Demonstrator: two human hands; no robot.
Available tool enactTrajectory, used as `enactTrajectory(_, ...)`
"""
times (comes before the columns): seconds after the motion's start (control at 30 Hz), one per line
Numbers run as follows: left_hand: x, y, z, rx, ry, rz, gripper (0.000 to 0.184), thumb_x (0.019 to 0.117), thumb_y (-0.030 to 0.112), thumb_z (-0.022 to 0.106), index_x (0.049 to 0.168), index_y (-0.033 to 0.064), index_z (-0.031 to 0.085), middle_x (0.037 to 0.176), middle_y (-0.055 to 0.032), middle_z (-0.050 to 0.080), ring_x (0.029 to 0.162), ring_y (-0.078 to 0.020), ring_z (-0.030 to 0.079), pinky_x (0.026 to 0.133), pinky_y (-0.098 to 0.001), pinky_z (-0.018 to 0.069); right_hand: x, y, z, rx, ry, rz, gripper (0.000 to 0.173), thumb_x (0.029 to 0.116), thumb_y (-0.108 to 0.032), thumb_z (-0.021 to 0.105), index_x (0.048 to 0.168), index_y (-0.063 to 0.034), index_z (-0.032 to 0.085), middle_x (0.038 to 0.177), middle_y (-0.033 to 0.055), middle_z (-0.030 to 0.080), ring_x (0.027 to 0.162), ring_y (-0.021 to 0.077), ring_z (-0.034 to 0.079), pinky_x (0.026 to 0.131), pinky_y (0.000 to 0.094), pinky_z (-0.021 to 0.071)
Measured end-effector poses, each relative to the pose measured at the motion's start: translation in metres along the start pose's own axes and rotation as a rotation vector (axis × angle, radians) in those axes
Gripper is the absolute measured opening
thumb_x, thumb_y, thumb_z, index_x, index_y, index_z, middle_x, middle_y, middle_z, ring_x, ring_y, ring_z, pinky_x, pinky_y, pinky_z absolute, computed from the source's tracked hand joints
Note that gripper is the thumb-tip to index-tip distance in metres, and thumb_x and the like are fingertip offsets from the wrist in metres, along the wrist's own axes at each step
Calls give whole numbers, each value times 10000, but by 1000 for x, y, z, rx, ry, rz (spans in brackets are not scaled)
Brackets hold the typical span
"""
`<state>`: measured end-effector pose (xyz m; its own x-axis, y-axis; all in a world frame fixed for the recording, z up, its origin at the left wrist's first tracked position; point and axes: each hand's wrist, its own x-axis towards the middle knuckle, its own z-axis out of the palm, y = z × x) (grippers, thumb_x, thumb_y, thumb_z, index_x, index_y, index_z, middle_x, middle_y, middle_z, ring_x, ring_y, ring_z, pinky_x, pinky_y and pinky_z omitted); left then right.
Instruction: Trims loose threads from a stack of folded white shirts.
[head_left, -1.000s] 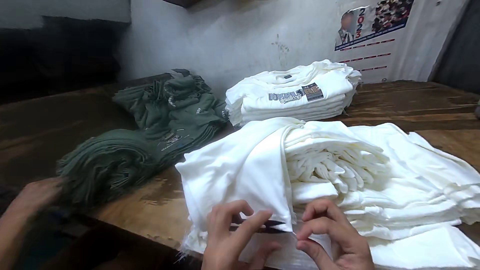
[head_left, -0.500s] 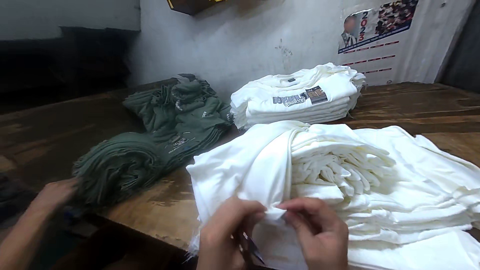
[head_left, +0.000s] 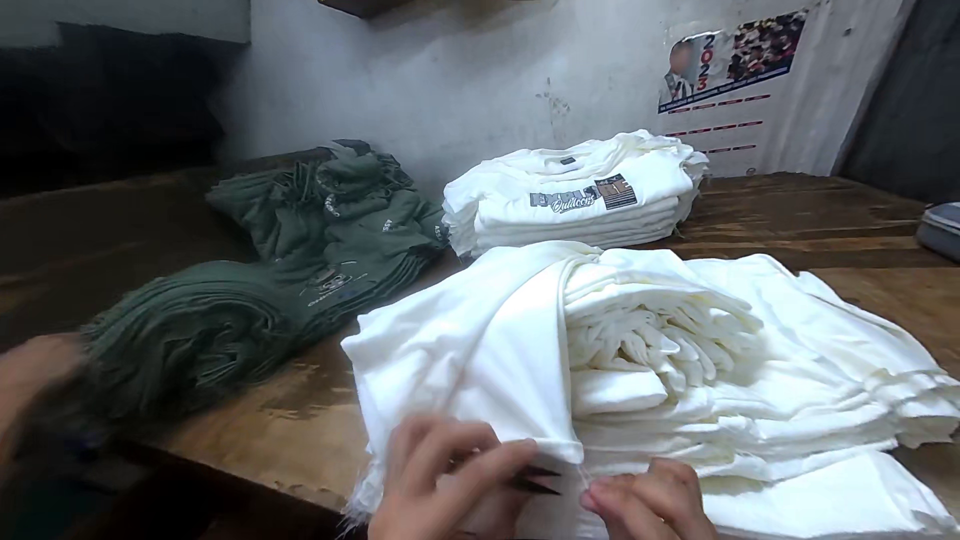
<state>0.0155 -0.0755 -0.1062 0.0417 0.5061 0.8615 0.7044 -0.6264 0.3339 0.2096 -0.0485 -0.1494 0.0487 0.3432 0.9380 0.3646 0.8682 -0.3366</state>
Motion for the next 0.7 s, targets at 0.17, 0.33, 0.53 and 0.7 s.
enactTrajectory(0.17, -3, -4, 25, 453, 222, 432, 137, 986, 216, 655, 1116, 241, 687, 1021, 52, 620, 930, -138, 488, 924, -326, 304, -1, -7, 7, 100, -23, 33, 32, 977, -129, 698, 987, -117, 725, 965, -27, 681, 929, 39, 606, 934, 220, 445)
enactTrajectory(0.33, 1, -12, 25, 387, 215, 434, 109, 978, 199, 668, 1075, 229, 709, 981, 72, 645, 902, -128, 490, 900, -321, 313, 2, 1, 4, 152, -68, 33, 26, 970, -126, 708, 966, -119, 733, 959, -26, 699, 912, 44, 624, 920, 228, 463)
enactTrajectory(0.53, 3, -14, 21, 372, 137, 428, 167, 980, 181, 668, 1132, 230, 720, 1021, 63, 666, 893, -128, 500, 871, -316, 333, 8, 4, -7, 260, -112, 83, 21, 949, -139, 742, 959, -121, 744, 948, -41, 715, 905, 28, 640, 904, 209, 484)
enactTrajectory(0.7, 8, -9, 19, 372, 96, 345, 175, 991, 261, 660, 1163, 252, 691, 944, 39, 617, 858, -148, 511, 851, -334, 357, 5, 5, -7, 223, -142, 66, 51, 938, -167, 759, 929, -121, 741, 886, -30, 690, 873, 38, 622, 904, 220, 468)
